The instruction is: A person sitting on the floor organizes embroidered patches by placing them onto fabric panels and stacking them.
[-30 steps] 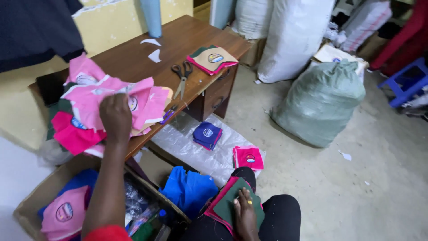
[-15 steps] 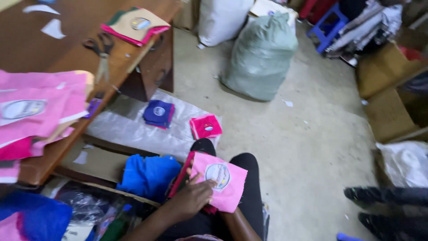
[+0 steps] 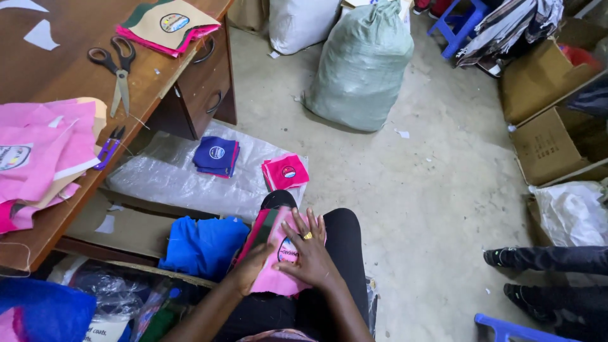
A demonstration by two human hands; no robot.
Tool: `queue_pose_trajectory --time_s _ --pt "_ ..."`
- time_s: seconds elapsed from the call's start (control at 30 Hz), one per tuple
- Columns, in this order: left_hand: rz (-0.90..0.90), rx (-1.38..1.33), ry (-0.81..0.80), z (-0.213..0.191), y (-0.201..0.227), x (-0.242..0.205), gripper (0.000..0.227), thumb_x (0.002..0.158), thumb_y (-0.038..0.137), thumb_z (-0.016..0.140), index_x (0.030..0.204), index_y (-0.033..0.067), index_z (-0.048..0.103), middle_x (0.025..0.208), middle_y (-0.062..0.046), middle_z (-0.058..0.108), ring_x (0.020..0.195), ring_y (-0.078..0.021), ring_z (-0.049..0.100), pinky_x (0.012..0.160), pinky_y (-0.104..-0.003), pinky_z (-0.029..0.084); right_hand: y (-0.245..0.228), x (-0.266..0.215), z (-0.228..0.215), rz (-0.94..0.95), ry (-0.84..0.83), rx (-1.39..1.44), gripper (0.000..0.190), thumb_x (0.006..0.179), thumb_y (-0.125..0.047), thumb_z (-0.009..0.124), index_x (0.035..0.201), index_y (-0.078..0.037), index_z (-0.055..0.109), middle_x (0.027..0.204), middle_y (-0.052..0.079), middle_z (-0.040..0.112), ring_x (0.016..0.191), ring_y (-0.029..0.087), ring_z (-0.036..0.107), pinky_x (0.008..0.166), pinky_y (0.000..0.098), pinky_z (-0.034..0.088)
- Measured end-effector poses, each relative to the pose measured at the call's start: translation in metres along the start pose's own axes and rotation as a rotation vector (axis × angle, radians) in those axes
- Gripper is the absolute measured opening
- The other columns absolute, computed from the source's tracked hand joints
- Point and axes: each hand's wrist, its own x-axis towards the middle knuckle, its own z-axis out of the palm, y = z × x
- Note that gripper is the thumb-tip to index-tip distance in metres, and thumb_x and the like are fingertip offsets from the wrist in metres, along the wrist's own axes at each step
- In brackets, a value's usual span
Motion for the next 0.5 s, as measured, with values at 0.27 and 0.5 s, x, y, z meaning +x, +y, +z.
queue_pose_trajectory --time_s 0.27,0.5 --pt "0.078 -0.102 0.198 0.024 0.018 -0.003 0.043 0.095 0.000 0.058 0.136 -0.0149 0.060 0.122 -0.031 0.070 0.106 -0.0331 0.068 0.092 -0.041 0.053 0.042 -0.034 0.034 0.580 0.261 0.992 0.090 0.099 -0.056 0.050 0.166 -0.004 0.021 0.172 0.025 0.024 0.156 0.041 0.030 0.124 0.0507 0.029" --pt "0.218 -0.338 0.133 0.041 0.026 -0.006 0.048 0.102 0.012 0.053 0.147 -0.0028 0.047 0.139 -0.027 0.060 0.122 -0.0336 0.061 0.105 -0.048 0.050 0.065 -0.070 0.043 0.776 0.158 1.794 0.063 0.104 -0.047 0.054 0.142 0.003 0.054 0.108 0.021 0.074 0.094 0.028 0.076 0.093 0.0450 0.061"
